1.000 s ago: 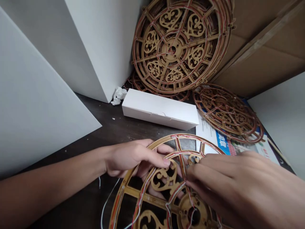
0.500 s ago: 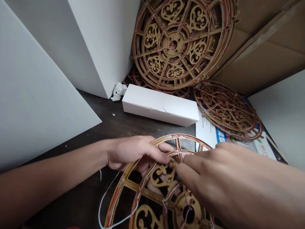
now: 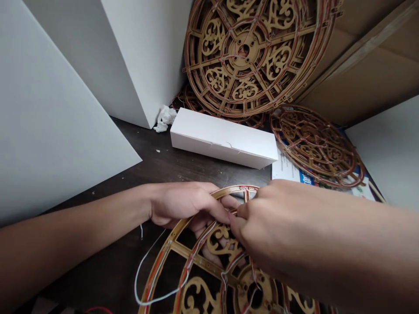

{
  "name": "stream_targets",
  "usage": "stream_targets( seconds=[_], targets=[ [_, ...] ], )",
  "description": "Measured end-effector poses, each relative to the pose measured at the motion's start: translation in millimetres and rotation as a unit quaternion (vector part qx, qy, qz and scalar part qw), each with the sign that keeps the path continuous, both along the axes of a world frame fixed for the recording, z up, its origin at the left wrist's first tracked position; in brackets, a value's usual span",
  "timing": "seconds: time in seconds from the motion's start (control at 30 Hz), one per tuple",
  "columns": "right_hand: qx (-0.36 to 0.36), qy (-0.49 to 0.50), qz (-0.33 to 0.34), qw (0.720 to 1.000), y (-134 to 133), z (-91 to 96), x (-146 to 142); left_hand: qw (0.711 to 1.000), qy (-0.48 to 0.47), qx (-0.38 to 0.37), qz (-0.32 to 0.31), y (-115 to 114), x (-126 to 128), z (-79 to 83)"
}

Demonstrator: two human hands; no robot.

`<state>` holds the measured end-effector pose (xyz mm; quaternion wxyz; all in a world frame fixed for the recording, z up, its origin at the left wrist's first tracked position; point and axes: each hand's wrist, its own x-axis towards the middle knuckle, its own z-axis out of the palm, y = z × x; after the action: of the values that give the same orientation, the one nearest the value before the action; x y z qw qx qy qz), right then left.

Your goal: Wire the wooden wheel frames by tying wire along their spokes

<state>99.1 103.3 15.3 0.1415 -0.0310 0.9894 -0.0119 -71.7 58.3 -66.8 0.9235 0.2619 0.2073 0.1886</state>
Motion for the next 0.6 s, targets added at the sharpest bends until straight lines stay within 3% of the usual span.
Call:
stream_targets(
  seconds=[0.13, 0.4, 0.6],
  targets=[
    [-0.020, -0.052, -0.027, 0.998, 0.2, 0.2, -6.5, 1.000, -0.001, -0.013, -0.005, 1.2, 0.2, 0.3],
    [-0.038, -0.039, -0.091, 0.994, -3.8, -1.9, 0.3, 0.999, 0.015, -0.028, 0.007, -0.2, -0.2, 7.9],
    [-0.072, -0.054, -0.133, 0.987, 0.1, 0.5, 5.6, 0.998, 0.065, 0.019, -0.005, 1.1, -0.4, 9.8]
  ],
)
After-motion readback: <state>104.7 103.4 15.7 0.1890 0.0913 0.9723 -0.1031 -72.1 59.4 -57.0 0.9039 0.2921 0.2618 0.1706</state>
